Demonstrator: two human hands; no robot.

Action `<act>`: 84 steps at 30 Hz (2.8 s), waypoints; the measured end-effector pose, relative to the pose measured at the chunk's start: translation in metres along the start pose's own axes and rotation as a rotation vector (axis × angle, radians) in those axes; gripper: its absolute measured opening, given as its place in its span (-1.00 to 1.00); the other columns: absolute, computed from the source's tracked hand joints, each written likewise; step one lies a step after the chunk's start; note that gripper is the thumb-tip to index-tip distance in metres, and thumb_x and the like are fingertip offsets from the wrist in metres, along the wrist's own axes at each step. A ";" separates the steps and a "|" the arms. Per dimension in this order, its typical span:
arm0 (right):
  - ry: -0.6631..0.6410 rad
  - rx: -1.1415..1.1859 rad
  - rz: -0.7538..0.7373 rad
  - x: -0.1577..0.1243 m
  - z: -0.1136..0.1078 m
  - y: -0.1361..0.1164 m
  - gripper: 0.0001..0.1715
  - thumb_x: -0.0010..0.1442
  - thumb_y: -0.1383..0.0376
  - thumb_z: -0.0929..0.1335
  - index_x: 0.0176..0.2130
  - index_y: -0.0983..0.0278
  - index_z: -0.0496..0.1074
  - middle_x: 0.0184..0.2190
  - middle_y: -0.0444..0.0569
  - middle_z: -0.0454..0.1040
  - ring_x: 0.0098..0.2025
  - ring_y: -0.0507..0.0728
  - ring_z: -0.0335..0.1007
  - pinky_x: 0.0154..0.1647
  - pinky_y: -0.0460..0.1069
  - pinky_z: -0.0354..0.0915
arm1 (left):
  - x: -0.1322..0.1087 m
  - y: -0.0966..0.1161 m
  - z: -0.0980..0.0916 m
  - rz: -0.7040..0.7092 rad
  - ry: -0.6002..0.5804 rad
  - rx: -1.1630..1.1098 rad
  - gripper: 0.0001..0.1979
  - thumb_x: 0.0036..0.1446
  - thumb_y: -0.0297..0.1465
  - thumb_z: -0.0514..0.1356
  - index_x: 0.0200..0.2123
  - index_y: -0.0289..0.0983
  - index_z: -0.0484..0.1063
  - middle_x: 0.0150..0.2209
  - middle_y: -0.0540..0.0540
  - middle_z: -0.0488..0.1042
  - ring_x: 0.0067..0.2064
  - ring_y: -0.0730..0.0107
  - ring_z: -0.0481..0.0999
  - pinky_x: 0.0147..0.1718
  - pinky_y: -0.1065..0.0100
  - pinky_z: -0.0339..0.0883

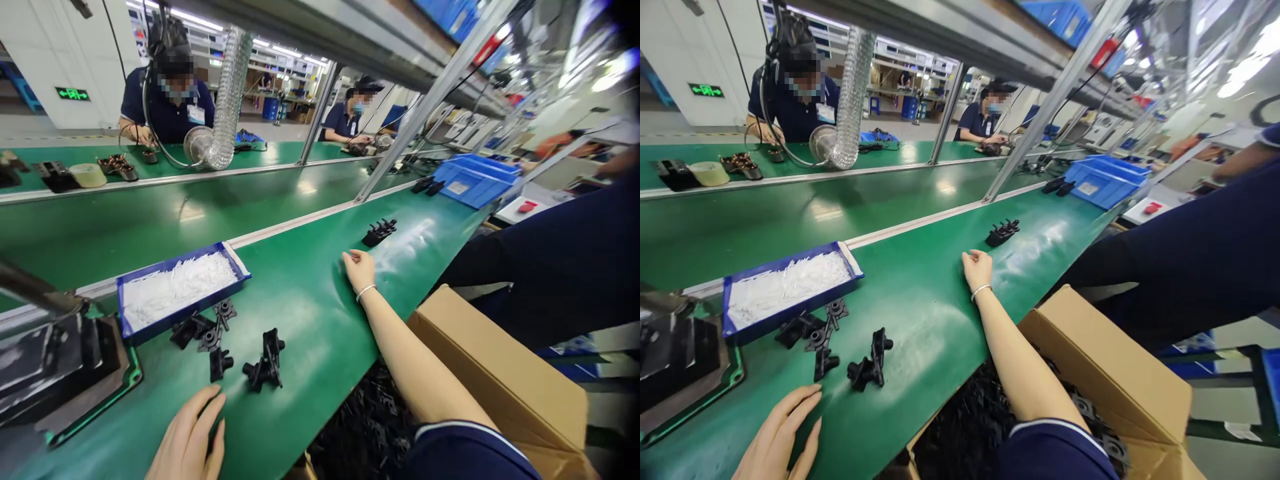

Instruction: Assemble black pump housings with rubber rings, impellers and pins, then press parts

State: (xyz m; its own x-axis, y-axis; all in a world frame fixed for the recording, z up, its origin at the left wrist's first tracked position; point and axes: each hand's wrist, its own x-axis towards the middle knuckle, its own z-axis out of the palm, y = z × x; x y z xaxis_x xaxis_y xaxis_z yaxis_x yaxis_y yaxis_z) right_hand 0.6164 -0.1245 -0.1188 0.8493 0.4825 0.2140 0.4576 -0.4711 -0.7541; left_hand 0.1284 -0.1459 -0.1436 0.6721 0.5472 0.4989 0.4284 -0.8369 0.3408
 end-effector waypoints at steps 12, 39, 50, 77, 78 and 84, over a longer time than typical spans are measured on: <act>-1.185 0.206 -0.795 -0.174 -0.016 -0.089 -0.53 0.26 0.06 0.31 0.08 0.17 0.47 0.19 0.13 0.34 0.26 0.28 0.25 0.30 0.24 0.17 | -0.001 0.020 -0.065 -0.110 -0.020 0.014 -0.45 0.28 -0.47 0.09 0.31 -0.18 0.06 0.16 -0.32 0.36 0.22 0.08 0.40 0.13 0.07 0.41; -1.026 0.092 -0.641 -0.325 0.031 -0.144 -0.79 0.30 0.17 0.37 -0.15 0.26 0.39 -0.46 -0.13 0.35 -0.45 0.07 0.30 -0.36 -0.02 0.31 | -0.081 0.001 -0.097 -0.613 -0.043 -0.445 -0.38 0.15 -0.36 0.32 0.22 0.00 0.16 0.00 -0.06 0.50 0.06 0.21 0.53 0.07 0.11 0.43; -0.994 0.351 -0.902 -0.329 0.033 -0.148 -0.84 0.20 0.32 0.46 -0.21 0.22 0.42 -0.09 0.04 0.36 0.01 0.19 0.33 0.04 0.13 0.31 | -0.083 -0.003 -0.094 -0.576 0.008 -0.497 -0.31 0.09 -0.33 0.39 0.22 -0.03 0.15 -0.03 -0.05 0.52 0.03 0.24 0.55 0.06 0.16 0.45; -1.240 0.523 -0.971 -0.358 0.041 -0.191 -0.72 0.21 0.30 0.46 -0.10 0.23 0.35 -0.16 -0.02 0.44 -0.04 0.11 0.36 0.02 0.06 0.36 | -0.086 -0.005 -0.094 -0.497 0.025 -0.459 -0.40 0.18 -0.29 0.31 0.23 -0.07 0.15 0.05 -0.14 0.48 0.02 0.21 0.56 0.01 0.17 0.50; -1.229 0.524 -0.966 -0.359 0.042 -0.190 -0.72 0.21 0.30 0.46 -0.10 0.23 0.35 -0.15 -0.02 0.44 -0.03 0.11 0.36 0.03 0.07 0.35 | -0.085 -0.005 -0.095 -0.498 0.020 -0.449 -0.41 0.19 -0.29 0.30 0.22 -0.06 0.15 0.07 -0.14 0.48 0.03 0.21 0.55 0.02 0.17 0.50; -1.210 0.552 -0.933 -0.366 0.044 -0.183 -0.75 0.22 0.27 0.45 -0.13 0.22 0.36 -0.15 -0.03 0.43 -0.02 0.11 0.36 0.03 0.06 0.35 | -0.087 -0.002 -0.095 -0.527 0.007 -0.464 -0.42 0.15 -0.32 0.33 0.19 -0.07 0.20 0.08 -0.11 0.49 0.03 0.23 0.56 0.02 0.20 0.50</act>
State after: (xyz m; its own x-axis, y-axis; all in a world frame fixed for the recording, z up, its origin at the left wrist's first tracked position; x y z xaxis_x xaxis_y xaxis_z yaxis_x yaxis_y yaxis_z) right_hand 0.2106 -0.1824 -0.0863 -0.4682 0.8258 0.3143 0.2958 0.4817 -0.8249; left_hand 0.0115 -0.1903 -0.1121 0.4412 0.8795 0.1786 0.3927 -0.3681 0.8428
